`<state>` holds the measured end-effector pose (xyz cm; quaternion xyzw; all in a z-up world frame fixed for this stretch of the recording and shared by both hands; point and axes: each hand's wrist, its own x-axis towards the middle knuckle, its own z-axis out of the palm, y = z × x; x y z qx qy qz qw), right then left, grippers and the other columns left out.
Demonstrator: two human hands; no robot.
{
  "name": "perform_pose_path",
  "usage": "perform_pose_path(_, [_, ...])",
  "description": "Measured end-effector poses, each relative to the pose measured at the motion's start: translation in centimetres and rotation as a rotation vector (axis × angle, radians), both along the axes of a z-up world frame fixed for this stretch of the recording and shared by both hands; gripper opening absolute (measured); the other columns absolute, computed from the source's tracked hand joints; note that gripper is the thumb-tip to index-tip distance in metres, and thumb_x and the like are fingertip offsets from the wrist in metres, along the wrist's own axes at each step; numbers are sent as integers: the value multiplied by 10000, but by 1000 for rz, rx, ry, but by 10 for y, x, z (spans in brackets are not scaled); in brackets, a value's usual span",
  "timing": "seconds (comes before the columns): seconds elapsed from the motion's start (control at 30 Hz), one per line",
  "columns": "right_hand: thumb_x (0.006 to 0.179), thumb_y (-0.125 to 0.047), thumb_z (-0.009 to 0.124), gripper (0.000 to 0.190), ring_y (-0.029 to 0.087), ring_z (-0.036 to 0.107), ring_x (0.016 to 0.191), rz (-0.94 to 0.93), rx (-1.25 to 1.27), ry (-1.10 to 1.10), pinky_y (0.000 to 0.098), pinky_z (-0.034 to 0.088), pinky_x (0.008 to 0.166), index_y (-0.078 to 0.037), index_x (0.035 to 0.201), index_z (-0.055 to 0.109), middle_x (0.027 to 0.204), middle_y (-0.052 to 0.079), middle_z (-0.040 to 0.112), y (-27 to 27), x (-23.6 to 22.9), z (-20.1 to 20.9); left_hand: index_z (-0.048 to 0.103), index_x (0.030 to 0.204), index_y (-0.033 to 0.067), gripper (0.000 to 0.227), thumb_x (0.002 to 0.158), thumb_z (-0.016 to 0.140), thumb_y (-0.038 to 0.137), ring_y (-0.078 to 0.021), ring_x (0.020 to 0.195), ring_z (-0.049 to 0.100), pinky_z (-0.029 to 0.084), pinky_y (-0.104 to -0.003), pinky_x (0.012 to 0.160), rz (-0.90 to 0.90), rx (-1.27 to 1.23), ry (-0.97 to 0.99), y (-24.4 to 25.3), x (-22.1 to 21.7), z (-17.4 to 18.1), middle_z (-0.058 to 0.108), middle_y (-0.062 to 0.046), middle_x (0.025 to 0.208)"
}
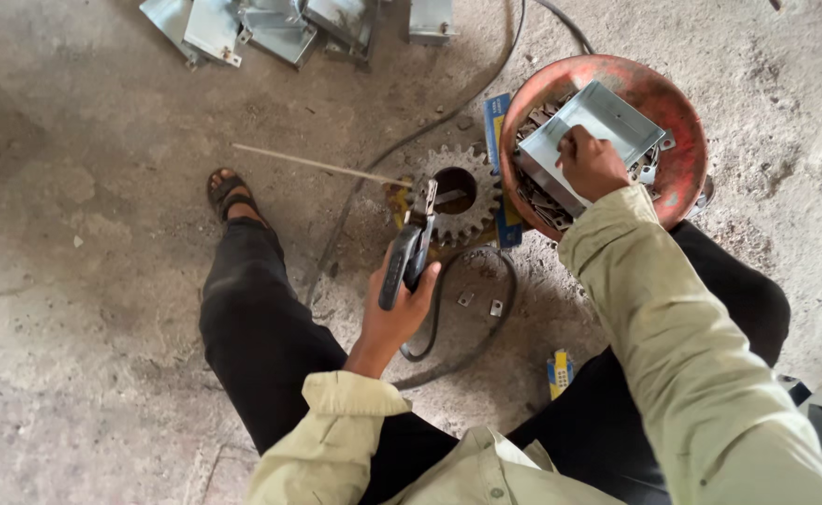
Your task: The person welds small metal brackets onto rectangular metal boxes using a welding torch. They pick up brackets from a red bowl, position them on the boxes, and weld them in place, creating sparks. The person occasionally adjusts the boxes and uses a metal rod to tap the welded joints.
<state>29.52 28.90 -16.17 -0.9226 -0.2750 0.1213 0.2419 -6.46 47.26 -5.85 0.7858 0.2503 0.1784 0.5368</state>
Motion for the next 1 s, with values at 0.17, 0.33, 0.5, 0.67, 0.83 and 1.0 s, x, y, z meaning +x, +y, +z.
perform_pose_path(0.17, [839,-289,713,372,463,694,858,108,-15,-253,565,534,759,-60,1132,713,962,210,738,-4,-21,-28,608,1245,38,350,971,718,226,-237,647,654,499,-369,593,-11,5,-90,-1,0,-1,687,-142,797])
perform_pose_path(0.33, [932,-212,682,271,421,705,932,-63,-7,-229,496,556,879,-83,1155,766,984,231,736,-10,-16,-61,600,1241,27,352,970,719,217,-214,682,690,520,-355,616,23,19,-155,1,-2,-6,697,-132,825])
perform_pose_path(0.5, [1006,-94,641,202,305,668,1036,-444,881,486,490,551,916,-85,1195,711,1100,132,718,9,-36,-25,616,1258,31,364,955,721,204,-255,629,647,500,-371,591,86,-41,-84,4,-2,-5,686,-148,788])
perform_pose_path(0.67, [948,-103,589,345,316,582,1236,-413,1328,1306,602,450,1070,-163,1282,524,1347,86,597,68,-103,-29,599,1283,22,346,998,709,185,-275,789,711,553,-367,698,48,53,-297,1,1,-7,713,-150,932])
perform_pose_path(0.83, [1021,-89,625,327,261,559,1216,-479,1696,1352,511,447,1104,-176,1330,558,1309,54,602,121,-145,-118,614,1226,24,312,978,730,173,-289,737,703,547,-372,664,38,62,-210,2,2,-15,706,-153,887])
perform_pose_path(1.0, [1044,-154,626,187,317,613,1171,-575,1611,1318,555,528,995,-134,1192,514,1199,57,602,129,-177,-136,582,1265,11,336,1004,693,190,-280,773,735,541,-376,624,17,32,-215,7,0,-10,708,-161,918])
